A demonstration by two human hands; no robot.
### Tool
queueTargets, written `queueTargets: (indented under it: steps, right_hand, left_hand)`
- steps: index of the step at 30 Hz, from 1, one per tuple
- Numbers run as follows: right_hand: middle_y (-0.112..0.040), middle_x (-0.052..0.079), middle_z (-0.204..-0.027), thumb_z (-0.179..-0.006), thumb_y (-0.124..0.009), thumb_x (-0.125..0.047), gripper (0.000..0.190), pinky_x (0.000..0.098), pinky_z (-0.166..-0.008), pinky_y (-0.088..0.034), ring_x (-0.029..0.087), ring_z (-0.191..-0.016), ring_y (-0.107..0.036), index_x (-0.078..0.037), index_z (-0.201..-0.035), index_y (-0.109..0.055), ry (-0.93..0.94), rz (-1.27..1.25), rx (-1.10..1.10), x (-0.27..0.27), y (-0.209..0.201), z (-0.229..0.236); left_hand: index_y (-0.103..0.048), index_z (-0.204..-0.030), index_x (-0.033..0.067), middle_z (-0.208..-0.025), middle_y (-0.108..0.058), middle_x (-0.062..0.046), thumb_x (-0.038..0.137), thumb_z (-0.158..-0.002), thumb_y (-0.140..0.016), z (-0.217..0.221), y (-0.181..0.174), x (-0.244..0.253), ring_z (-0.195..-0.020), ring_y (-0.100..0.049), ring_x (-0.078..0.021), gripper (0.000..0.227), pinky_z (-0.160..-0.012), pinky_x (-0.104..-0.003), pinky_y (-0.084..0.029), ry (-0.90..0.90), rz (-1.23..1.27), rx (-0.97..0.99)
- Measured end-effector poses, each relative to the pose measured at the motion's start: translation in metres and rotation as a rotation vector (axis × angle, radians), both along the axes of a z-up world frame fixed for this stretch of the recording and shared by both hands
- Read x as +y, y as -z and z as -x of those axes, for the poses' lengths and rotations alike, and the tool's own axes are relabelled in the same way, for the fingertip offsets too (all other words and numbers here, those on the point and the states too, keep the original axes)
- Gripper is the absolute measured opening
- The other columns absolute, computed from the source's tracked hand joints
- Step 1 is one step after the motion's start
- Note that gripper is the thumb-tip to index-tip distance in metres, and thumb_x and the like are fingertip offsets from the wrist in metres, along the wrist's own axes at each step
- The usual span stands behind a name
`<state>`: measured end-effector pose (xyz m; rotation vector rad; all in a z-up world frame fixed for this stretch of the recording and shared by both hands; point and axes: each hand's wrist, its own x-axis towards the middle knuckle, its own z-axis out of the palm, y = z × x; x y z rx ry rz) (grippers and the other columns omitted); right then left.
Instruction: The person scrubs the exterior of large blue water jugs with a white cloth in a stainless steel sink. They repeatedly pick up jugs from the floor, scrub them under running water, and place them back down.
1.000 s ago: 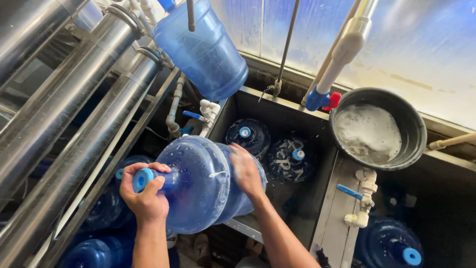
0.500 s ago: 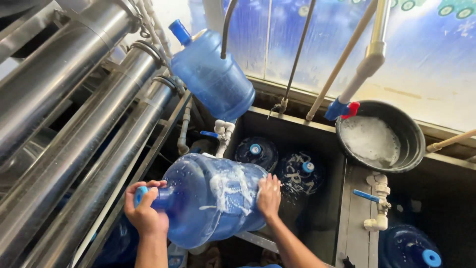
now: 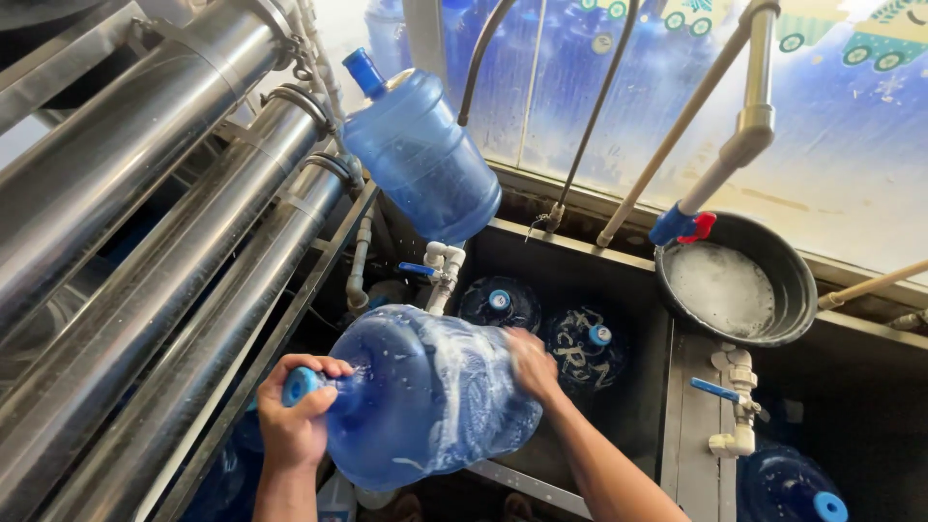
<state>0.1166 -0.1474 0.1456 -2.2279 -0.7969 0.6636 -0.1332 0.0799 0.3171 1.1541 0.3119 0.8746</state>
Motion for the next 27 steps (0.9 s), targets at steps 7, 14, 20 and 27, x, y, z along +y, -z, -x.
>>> queueTargets:
  steps: [7,14,20,27]
  right_hand:
    - [-0.034,0.023,-0.159,-0.107,-0.025,-0.025,0.05,0.0479,-0.118,-0.038,0.036,-0.133,-0.05,-0.005,-0.148,-0.044,0.622,-0.238,0.174,0.017,0.008,0.087]
    - [-0.046,0.01,-0.161,-0.1,-0.025,-0.055,0.073,0.0376,-0.122,-0.025,0.024,-0.15,-0.041,-0.011,-0.155,-0.044,0.14,-0.413,0.181,0.05,-0.193,0.071]
    - [-0.065,-0.006,-0.129,-0.086,-0.035,-0.04,0.039,0.0563,-0.083,-0.048,0.023,-0.12,-0.062,-0.028,-0.107,-0.066,0.088,0.086,-0.155,0.004,-0.009,0.037]
    - [-0.026,0.029,-0.161,-0.1,-0.031,-0.022,0.046,0.0617,-0.12,-0.023,0.049,-0.15,-0.023,-0.011,-0.144,-0.035,0.428,-0.127,-0.258,0.027,0.074,0.097]
  left_hand:
    - [-0.056,-0.083,0.0035,-0.071,-0.06,-0.013,-0.011,-0.068,-0.061,-0.018,0.011,-0.004,-0.065,-0.066,-0.0306,0.022,-0.074,-0.044,-0.057,-0.511,0.39,0.182]
    - [-0.063,-0.08,0.005,-0.073,-0.067,-0.014,-0.005,-0.057,-0.065,-0.009,-0.031,-0.032,-0.07,-0.069,-0.0286,0.026,-0.076,-0.044,-0.061,0.006,-0.053,0.03]
    - [-0.063,-0.087,0.0048,-0.078,-0.065,-0.016,0.002,-0.061,-0.071,0.023,0.01,0.005,-0.076,-0.068,-0.0321,0.028,-0.087,-0.05,-0.057,0.048,-0.036,-0.021]
    - [-0.058,-0.087,0.0038,-0.075,-0.062,-0.015,-0.012,-0.065,-0.06,0.007,0.019,0.01,-0.073,-0.068,-0.0312,0.027,-0.078,-0.044,-0.059,-0.464,0.39,0.108]
